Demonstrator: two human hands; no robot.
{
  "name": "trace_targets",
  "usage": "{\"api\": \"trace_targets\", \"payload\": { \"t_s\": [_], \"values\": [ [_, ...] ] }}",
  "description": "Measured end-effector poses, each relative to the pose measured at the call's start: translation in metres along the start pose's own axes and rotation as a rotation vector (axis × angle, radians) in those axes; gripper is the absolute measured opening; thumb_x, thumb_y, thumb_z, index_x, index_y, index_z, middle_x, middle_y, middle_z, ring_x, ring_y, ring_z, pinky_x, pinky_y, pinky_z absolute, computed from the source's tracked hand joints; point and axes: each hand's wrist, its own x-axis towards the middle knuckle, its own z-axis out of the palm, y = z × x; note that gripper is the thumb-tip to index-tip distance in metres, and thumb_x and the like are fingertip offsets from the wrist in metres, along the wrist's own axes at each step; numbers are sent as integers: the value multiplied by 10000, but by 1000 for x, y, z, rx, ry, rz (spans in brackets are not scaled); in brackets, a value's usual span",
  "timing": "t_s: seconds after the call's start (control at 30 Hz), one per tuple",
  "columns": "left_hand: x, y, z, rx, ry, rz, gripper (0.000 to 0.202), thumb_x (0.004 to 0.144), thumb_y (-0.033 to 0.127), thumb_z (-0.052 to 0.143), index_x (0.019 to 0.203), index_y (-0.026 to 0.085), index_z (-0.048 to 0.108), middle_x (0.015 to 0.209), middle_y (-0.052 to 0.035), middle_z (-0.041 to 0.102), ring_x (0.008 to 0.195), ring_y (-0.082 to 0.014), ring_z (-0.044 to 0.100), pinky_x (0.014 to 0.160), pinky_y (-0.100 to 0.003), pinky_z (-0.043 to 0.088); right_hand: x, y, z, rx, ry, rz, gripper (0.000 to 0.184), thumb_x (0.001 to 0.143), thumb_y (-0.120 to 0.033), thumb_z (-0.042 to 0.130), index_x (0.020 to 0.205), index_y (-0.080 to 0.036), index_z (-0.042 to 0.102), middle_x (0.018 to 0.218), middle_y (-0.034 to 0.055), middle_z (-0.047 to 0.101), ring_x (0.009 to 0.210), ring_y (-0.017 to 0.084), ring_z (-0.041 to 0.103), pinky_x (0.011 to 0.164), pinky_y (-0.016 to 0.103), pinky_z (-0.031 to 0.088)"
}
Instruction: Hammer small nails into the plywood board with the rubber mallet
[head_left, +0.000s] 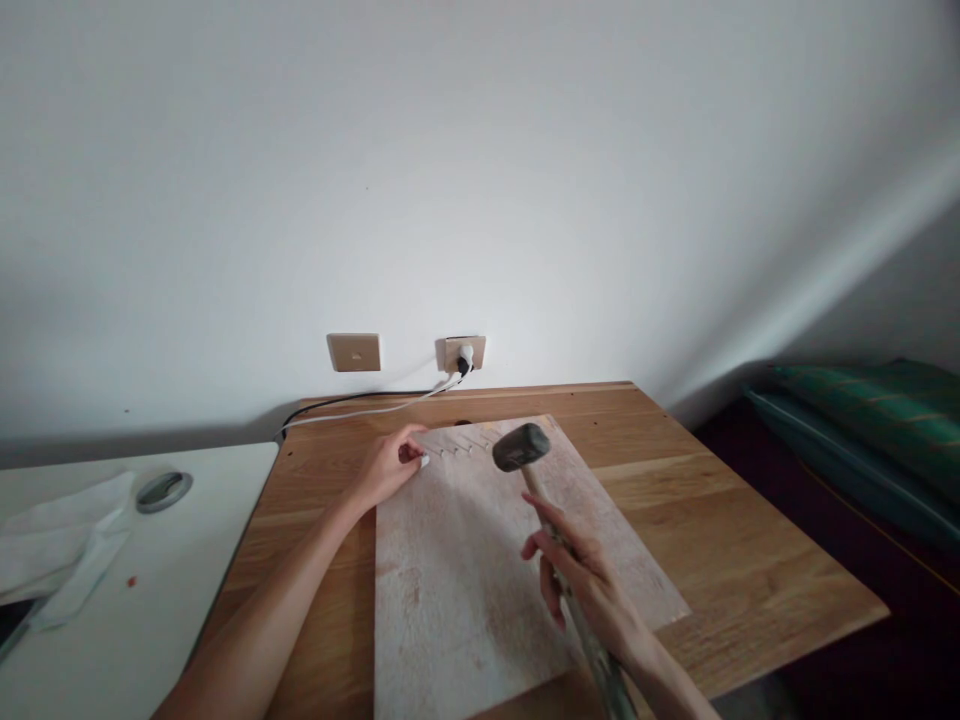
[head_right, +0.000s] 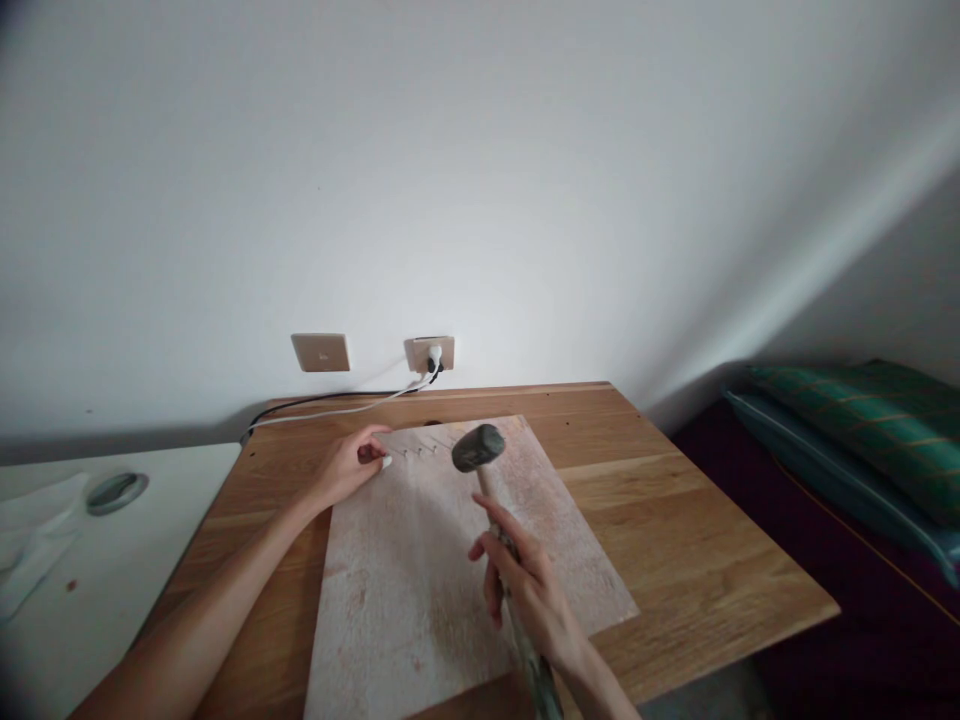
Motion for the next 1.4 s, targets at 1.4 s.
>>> {"api": "trace_targets", "payload": {
  "t_s": [1.4],
  "values": [
    [10, 3, -11, -395, 236, -206, 483, 779, 575, 731, 1030, 163, 751, 867, -60, 744, 836, -209, 695, 774, -307, 534, -17, 23, -21, -527, -44, -54, 554, 1000, -619, 488, 1257, -177, 701, 637, -57, 394, 583, 164, 412, 573, 293, 319]
  ]
}}
